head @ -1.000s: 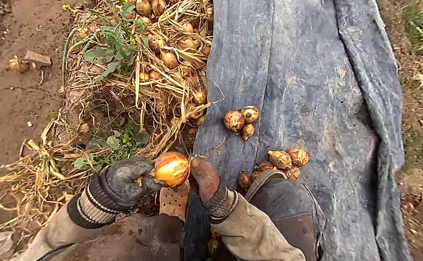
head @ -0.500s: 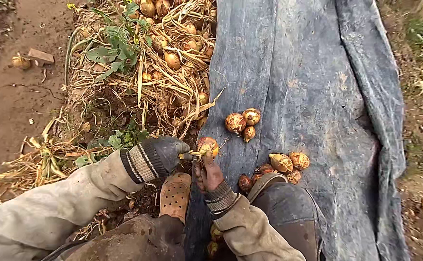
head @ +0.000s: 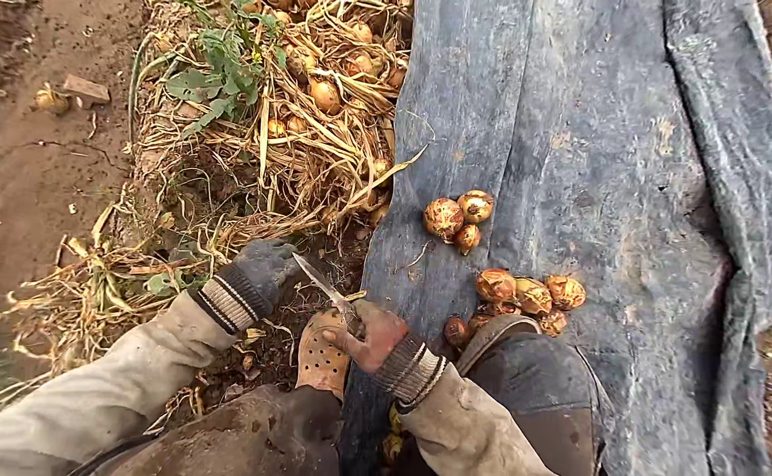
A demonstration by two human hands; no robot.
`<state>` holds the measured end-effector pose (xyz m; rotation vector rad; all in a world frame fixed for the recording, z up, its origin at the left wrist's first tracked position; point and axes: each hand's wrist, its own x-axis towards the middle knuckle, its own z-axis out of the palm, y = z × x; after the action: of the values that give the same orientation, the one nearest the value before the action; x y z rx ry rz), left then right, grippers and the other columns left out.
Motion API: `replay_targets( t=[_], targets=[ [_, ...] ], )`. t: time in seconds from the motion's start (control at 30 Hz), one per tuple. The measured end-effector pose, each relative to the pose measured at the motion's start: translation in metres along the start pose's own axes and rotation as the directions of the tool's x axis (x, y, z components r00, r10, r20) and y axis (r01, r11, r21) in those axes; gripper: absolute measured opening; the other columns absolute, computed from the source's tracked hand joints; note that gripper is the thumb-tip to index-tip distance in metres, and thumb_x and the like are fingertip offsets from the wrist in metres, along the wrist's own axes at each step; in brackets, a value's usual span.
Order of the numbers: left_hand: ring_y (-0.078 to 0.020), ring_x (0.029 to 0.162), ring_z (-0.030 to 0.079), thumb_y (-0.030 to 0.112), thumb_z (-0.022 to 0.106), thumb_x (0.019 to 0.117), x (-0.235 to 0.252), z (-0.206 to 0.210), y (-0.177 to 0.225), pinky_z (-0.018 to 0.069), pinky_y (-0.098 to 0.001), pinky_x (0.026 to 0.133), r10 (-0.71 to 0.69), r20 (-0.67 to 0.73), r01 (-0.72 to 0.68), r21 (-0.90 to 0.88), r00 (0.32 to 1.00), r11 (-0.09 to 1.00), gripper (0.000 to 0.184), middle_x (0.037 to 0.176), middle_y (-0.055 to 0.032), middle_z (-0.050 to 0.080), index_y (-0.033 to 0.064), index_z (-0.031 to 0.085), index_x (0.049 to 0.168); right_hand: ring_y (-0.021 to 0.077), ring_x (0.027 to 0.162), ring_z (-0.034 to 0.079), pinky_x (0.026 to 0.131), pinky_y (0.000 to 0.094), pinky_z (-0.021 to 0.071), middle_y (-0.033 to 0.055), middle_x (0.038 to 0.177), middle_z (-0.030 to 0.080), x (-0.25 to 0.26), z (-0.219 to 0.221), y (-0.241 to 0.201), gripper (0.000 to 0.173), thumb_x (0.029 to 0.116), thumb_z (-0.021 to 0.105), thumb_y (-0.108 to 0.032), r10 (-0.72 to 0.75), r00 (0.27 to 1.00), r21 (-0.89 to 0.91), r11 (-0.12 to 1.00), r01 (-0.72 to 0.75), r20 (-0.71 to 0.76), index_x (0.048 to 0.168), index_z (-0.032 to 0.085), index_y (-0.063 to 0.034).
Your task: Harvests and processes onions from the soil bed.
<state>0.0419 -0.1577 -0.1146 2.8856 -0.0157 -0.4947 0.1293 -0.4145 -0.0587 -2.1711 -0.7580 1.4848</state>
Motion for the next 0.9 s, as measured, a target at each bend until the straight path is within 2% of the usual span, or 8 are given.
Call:
replay_targets(
  t=[0.13,0.23,0.4,0.53,0.63,0.73,0.8,0.9],
  targets=[
    [-0.0464,0.133,0.051,0.009,0.08,0.0813,0.026,0.034,-0.006,0.0481,-0.0664,0.097,-0.349,0.232,0.318,0.162,0.908,0.934,0.067,0.144,-0.0191,0.057,0.011,0.057,0.144,0.033,0.108,0.066,0.097,0.0547,0.0504,0.019,0.115,0.068,0.007,-0.001,0.01,0.066,0.0974,0.058,-0.062,0.075,0.997,0.044,0.996,-0.075,-0.011,0.126,0.062,-0.0026],
    [-0.0478,0.122,0.058,0.014,0.081,0.0789,0.03,0.035,-0.035,0.0494,-0.0667,0.093,-0.433,0.149,0.4,0.204,0.889,0.893,0.058,0.131,-0.0215,0.064,0.0098,0.063,0.134,0.034,0.11,0.066,0.099,0.0546,0.0497,0.0203,0.116,0.068,0.013,-0.001,0.017,0.064,0.1005,0.055,-0.059,0.097,0.994,0.095,0.991,-0.093,-0.039,0.128,0.062,-0.0016],
    [-0.0421,0.118,0.063,0.019,0.071,0.0935,0.006,0.034,-0.044,0.0461,-0.0654,0.1,-0.261,-0.079,0.26,-0.024,0.962,0.965,0.018,0.117,-0.0173,0.072,0.0095,0.078,0.107,0.0349,0.108,0.066,0.097,0.0561,0.0499,0.0216,0.112,0.068,0.025,0.007,0.018,0.063,0.1019,0.052,-0.058,0.132,0.99,0.167,0.978,-0.123,-0.043,0.126,0.061,-0.0004],
    [-0.0323,0.097,0.069,0.032,0.063,0.0947,-0.023,0.021,-0.003,0.0484,-0.0585,0.1,-0.011,-0.523,-0.22,-0.379,0.852,0.899,0.032,0.09,-0.0126,0.073,0.0057,0.076,0.082,0.03,0.083,0.065,0.08,0.0513,0.054,0.0178,0.094,0.066,0.026,0.012,0.019,0.068,0.0969,0.059,-0.062,0.019,0.995,0.319,0.948,0.013,-0.096,0.125,0.058,-0.0001],
    [-0.0144,0.094,0.066,0.036,0.062,0.0999,-0.041,0.0,0.04,0.0521,-0.0376,0.096,0.1,-0.48,-0.389,-0.552,0.872,0.737,0.032,0.087,-0.0015,0.07,0.0117,0.073,0.082,0.0162,0.063,0.057,0.061,0.0382,0.0526,0.0084,0.08,0.06,0.016,0.013,0.017,0.075,0.0911,0.057,-0.071,-0.183,0.966,0.457,0.854,0.247,-0.182,0.118,0.061,-0.0012],
    [-0.0093,0.093,0.066,0.041,0.057,0.1033,-0.048,-0.012,0.058,0.0542,-0.0303,0.09,0.182,-0.394,-0.409,-0.632,0.901,0.658,0.036,0.087,0.0013,0.069,0.0126,0.073,0.086,0.0065,0.049,0.048,0.049,0.0281,0.0464,-0.0023,0.062,0.051,0.008,0.02,0.017,0.078,0.0891,0.047,-0.082,-0.268,0.914,0.563,0.723,0.4,-0.305,0.103,0.066,-0.0077],
    [-0.0067,0.087,0.065,0.046,0.058,0.1019,-0.045,-0.018,0.06,0.0552,-0.0267,0.082,0.171,-0.425,-0.419,-0.604,0.889,0.678,0.04,0.081,0.0036,0.066,0.0144,0.071,0.081,0.0061,0.046,0.045,0.047,0.0271,0.0435,-0.0037,0.056,0.046,0.007,0.023,0.017,0.071,0.0962,0.037,-0.076,-0.264,0.901,0.58,0.695,0.426,-0.345,0.084,0.06,-0.0107],
    [-0.0088,0.081,0.067,0.046,0.062,0.0984,-0.037,-0.026,0.053,0.0578,-0.0306,0.077,0.05,-0.492,-0.313,-0.468,0.869,0.827,0.04,0.077,0.0026,0.069,0.0138,0.073,0.077,0.0102,0.048,0.046,0.05,0.0329,0.0442,-0.0011,0.058,0.048,0.011,0.023,0.018,0.07,0.1011,0.035,-0.069,-0.176,0.927,0.6,0.719,0.351,-0.331,0.076,0.06,-0.0089]
  ],
)
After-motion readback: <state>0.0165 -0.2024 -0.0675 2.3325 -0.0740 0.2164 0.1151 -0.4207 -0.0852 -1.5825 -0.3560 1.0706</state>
